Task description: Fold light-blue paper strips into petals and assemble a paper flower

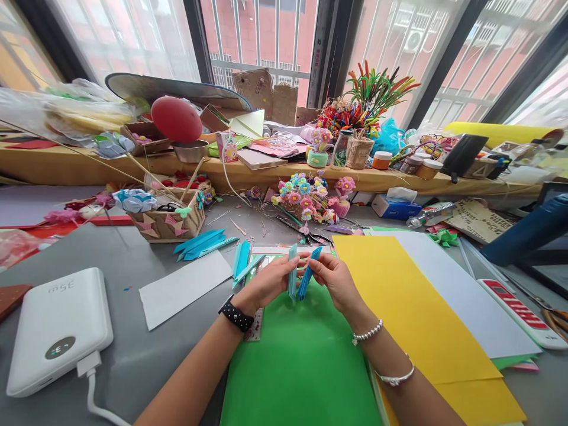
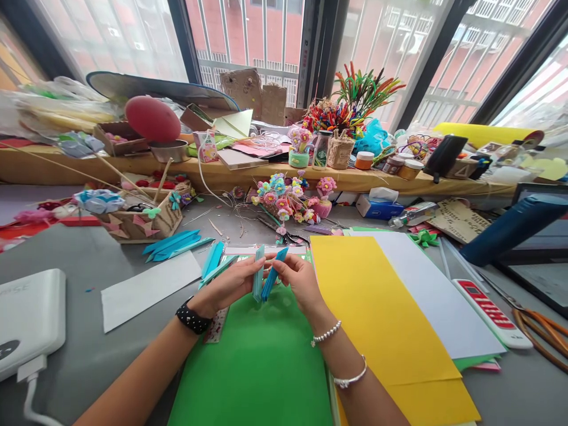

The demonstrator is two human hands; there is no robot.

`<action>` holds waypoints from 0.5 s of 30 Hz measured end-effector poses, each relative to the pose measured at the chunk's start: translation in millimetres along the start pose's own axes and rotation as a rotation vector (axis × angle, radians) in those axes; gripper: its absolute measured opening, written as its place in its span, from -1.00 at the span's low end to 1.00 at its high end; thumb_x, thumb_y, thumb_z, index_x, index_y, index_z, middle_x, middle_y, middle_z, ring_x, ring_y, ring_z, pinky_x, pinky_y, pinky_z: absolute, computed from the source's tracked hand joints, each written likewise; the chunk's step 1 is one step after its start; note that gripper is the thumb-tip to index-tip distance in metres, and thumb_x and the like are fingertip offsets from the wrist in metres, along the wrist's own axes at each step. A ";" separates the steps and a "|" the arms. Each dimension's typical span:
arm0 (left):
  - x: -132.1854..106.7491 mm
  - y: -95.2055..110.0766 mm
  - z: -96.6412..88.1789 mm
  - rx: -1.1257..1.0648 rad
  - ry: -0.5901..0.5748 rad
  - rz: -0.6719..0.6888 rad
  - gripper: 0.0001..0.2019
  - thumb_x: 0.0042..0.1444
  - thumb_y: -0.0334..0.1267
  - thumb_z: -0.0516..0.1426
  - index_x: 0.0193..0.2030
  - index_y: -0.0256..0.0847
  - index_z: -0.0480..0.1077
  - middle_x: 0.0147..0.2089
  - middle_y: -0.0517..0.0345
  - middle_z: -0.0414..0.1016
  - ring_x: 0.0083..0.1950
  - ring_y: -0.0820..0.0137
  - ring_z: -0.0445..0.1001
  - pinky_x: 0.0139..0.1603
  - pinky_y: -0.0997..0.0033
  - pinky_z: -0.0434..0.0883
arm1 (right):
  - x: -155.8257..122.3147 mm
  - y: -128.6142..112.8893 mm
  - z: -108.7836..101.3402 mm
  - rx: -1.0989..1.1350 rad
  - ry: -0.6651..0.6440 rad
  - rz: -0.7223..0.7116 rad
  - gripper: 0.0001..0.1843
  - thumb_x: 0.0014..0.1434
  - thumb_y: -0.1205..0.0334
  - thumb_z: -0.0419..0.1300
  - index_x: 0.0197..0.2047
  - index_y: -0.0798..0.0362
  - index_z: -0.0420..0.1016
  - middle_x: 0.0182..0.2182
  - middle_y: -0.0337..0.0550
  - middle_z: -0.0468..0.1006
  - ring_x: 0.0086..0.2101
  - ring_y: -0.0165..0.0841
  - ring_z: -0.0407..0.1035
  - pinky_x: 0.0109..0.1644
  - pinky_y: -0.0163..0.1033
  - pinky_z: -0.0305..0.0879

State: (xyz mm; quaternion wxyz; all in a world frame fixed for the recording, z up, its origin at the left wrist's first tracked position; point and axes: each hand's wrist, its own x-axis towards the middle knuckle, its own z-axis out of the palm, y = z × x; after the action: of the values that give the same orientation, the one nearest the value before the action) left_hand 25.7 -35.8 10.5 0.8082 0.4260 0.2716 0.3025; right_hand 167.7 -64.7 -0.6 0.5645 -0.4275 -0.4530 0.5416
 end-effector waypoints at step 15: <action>-0.4 -7.3 10.2 -0.189 -0.068 -0.017 -0.76 0.02 -0.24 0.09 -0.16 -0.25 0.31 -0.39 0.12 0.44 -0.39 0.47 0.42 -0.18 0.34 0.33 | -3.4 1.7 4.4 0.040 0.008 -0.026 -0.76 -0.11 0.22 0.25 -0.33 0.07 0.37 -0.60 -0.35 0.37 -0.61 -0.56 0.17 -0.60 -0.46 0.09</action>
State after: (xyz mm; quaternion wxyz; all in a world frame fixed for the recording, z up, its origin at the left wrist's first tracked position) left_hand 34.4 -44.7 9.4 0.8560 0.3555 0.2178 0.3055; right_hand 163.1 -68.1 -1.5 0.5818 -0.4123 -0.4453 0.5416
